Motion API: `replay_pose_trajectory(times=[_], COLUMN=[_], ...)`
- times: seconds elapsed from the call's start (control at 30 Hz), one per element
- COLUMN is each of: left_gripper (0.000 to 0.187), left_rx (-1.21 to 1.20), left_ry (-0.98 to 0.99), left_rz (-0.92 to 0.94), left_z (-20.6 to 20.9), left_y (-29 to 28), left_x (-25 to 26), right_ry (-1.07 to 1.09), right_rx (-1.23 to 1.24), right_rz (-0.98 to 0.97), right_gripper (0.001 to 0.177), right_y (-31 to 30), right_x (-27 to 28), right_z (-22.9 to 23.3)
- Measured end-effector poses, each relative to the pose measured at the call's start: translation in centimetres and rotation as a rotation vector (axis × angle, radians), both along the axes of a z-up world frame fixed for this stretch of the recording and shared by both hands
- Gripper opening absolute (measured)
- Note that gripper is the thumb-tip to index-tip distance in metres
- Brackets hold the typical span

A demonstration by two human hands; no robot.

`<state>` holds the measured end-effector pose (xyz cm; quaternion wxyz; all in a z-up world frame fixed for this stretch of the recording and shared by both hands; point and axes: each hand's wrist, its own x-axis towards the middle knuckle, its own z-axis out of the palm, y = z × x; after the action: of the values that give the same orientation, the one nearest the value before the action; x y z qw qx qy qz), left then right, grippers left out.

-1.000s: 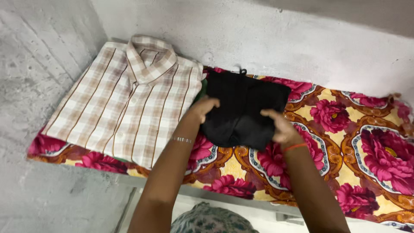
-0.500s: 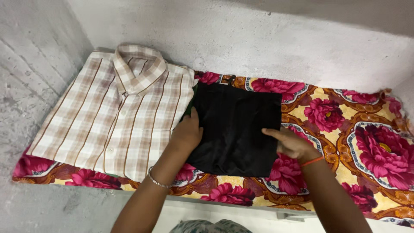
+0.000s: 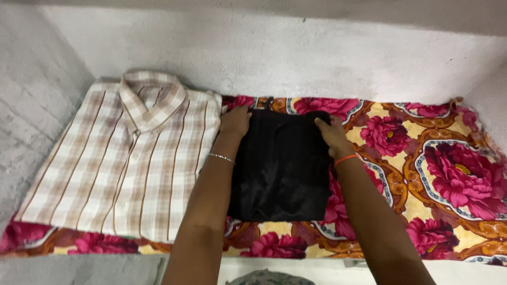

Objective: The person folds several shirts and shorts on a bed and places them on a shelf. They handle a green shirt, a striped shirt, black shorts, navy shorts, a navy t-shirt, and a blue checkered shirt, folding each item and stacking them neatly.

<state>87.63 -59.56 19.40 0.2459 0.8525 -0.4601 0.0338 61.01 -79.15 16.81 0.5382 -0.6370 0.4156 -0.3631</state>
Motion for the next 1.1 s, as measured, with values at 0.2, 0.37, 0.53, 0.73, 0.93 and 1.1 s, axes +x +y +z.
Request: replay_pose_trajectory(times=[0.2,0.37,0.53,0.73,0.93,1.1], left_gripper=[0.029,0.035,0.049,0.07,0.112,0.114], left_rx=[0.002,-0.085,-0.05,-0.037,0.142,0.102], left_ry=[-0.098,-0.052,-0.006,-0.145,-0.055,-0.016], left_rz=[0.069,0.09,0.013,-0.143,-0.116,-0.178], left_z=[-0.3,0.7,2.5,4.0,2.6,2.6], left_y=[-1.3,-0.8,1.0,10.2,18.4,21.1], left_x=[0.2,0.9,-0.5,-9.9,-13.5,-14.4], right_ry=[-0.137,-0.092,0.409,0.321,0.6,0.612], right_rx=[0.064,-0.116,-0.793,-1.028,-1.421,-1.393], right_rz=[0.192,0.202,0.101,0.47,0.791,0.798], right_gripper=[0.035,0.038,0.052,0.06,0.084,0.086], right_y=[-4.6,-6.3,-2.7,12.8,20.4,20.8], right_x=[2.0,2.5,1.0,-2.9,-6.8,-8.2], right_z=[-2.8,-3.7,0.5,8.1,7.4,7.0])
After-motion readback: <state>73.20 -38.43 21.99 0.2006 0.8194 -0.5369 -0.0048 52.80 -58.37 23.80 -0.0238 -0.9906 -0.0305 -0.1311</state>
